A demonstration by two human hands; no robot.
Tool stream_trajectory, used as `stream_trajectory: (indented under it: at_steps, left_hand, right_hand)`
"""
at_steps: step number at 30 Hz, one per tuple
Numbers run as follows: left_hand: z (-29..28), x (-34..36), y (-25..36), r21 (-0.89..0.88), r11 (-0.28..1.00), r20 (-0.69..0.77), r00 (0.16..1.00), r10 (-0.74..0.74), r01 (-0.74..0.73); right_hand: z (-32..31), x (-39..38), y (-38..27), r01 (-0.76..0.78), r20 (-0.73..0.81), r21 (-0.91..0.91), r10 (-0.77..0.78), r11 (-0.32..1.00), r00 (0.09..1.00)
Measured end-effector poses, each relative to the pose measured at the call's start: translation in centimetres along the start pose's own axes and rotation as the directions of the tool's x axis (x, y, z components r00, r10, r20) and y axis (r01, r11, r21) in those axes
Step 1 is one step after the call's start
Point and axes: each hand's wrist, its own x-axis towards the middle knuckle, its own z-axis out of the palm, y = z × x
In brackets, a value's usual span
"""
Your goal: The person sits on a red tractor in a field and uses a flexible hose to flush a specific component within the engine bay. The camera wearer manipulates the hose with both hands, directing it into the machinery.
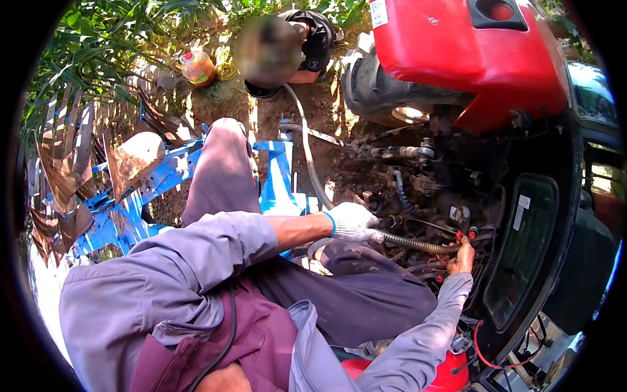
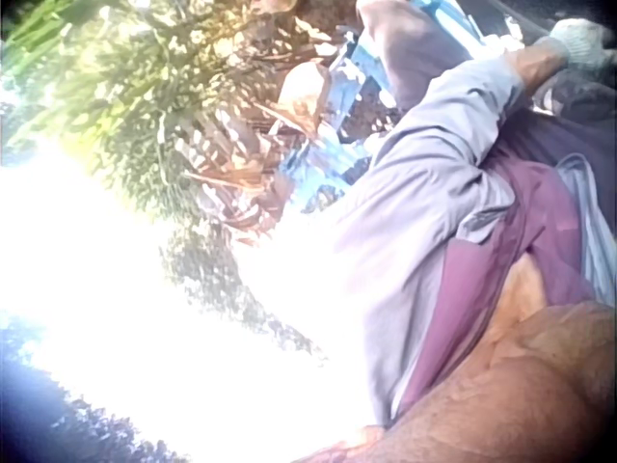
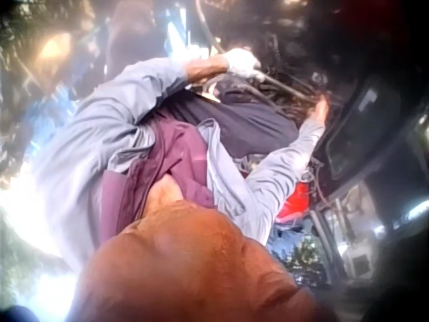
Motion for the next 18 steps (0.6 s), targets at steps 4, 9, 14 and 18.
stream_trajectory:
  at_steps: [4, 9, 14, 18]
  left_hand:
    - [0.8, -0.2, -0.8, -0.031, 0.999, -0.015, 0.999, -0.029, 0.029]
    - [0.7, -0.5, -0.9, -0.035, 0.999, -0.025, 0.999, -0.026, 0.025]
    - [0.1, -0.1, -0.4, 0.000, 1.000, -0.011, 1.000, 0.003, -0.003]
    - [0.2, -0.3, -0.5, -0.043, 0.999, -0.023, 0.999, -0.022, 0.021]
  right_hand:
    - [2.5, -1.4, 0.0, 0.046, -0.089, 0.010, -0.045, 0.999, 0.995]
    - [2.4, -1.5, -0.2, -0.005, -0.084, -0.051, 0.001, 0.999, 0.996]
    - [1.2, -0.5, 0.0, 0.014, -0.061, -0.038, -0.016, 0.999, 0.998]
    - [2.2, -0.8, 0.1, 0.008, -0.059, -0.012, -0.009, 1.000, 0.998]
